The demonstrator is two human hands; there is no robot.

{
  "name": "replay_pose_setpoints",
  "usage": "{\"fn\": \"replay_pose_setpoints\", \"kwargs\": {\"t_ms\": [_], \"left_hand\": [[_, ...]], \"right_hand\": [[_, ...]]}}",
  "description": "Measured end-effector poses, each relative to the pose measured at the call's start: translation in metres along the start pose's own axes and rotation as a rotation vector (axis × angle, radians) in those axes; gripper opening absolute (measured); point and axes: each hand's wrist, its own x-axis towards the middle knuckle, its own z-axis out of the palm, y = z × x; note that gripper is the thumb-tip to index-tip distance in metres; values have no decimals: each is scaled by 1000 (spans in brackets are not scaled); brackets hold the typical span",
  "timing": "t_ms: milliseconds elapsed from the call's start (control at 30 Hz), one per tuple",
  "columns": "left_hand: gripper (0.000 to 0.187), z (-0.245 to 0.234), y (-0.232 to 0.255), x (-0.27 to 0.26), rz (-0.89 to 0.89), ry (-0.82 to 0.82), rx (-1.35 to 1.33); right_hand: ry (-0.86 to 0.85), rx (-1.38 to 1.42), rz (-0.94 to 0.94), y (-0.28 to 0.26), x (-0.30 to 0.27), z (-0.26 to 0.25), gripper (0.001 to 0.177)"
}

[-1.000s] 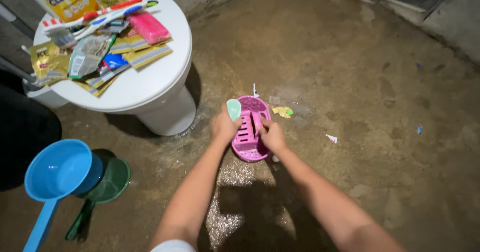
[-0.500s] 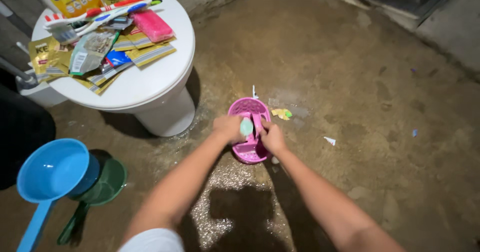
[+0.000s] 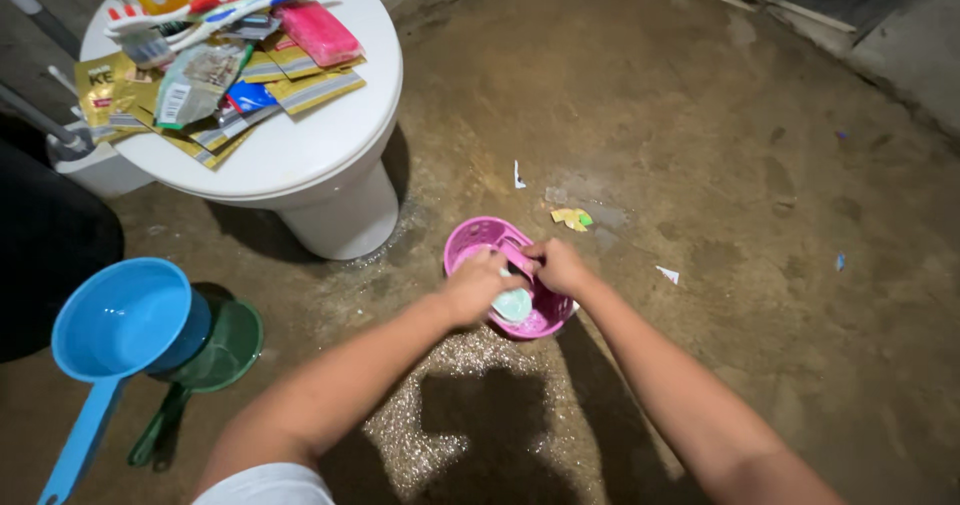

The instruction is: The person washes a pink plastic basket using a blue scoop to pour water and a green brush to scrub. They repeatedly rinse and scrub the basket on a wet concrete floor next to a toilet and a bucket.

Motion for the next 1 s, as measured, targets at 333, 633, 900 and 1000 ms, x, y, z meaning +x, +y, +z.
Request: {"fn": "replay_pose_setpoints", "kwargs": {"t_ms": [333,633,900,1000], "left_hand": [[24,1,-12,-3,-133,56,-11],[29,15,-7,3,-177,98,7],[36,31,-12,2,-159,23,127],[33,10,-31,4,-428,-110,34]], "right_hand": [[39,10,30,-5,-1,4,33],[118,-3,2,-14,-12,8,32],[166,56,34,-22,-16,19,29],[173,69,25,-18,-15,19,29]]}}
